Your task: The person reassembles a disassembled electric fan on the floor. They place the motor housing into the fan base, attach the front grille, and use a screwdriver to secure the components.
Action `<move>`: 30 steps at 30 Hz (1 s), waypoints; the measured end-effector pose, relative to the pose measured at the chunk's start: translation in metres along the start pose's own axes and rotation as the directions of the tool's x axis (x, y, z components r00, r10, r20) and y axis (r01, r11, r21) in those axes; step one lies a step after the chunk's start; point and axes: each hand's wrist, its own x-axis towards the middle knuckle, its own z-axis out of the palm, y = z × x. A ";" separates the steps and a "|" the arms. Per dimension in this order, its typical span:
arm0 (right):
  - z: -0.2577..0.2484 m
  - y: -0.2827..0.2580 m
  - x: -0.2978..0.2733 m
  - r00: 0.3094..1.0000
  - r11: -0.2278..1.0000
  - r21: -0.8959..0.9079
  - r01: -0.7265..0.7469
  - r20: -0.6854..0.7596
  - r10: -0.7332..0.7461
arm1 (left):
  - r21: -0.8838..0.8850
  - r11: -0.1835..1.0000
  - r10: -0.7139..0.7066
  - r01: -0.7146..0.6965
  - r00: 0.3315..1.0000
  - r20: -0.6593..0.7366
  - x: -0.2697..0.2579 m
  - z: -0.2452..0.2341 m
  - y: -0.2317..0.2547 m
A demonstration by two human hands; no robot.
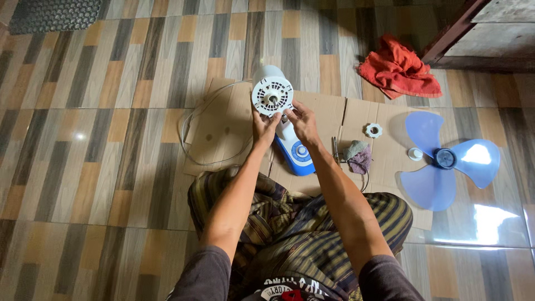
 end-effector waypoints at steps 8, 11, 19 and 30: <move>-0.002 0.011 -0.003 0.999 0.998 -0.041 0.039 -0.008 -0.039 | 0.006 1.000 0.026 -0.026 0.999 0.020 0.006 -0.007 -0.008; -0.009 0.025 -0.007 0.998 0.998 -0.034 0.058 0.015 -0.058 | 0.014 1.000 -0.015 0.014 0.999 0.036 0.005 -0.012 -0.008; -0.024 0.039 -0.039 0.997 0.952 -0.298 -0.076 -0.004 0.078 | 0.118 0.987 -0.112 0.111 0.994 -0.001 -0.012 0.001 -0.009; -0.012 0.018 -0.058 0.997 0.757 -0.651 0.047 0.076 0.004 | 0.450 0.883 -0.107 0.135 0.990 -0.087 -0.010 0.020 -0.016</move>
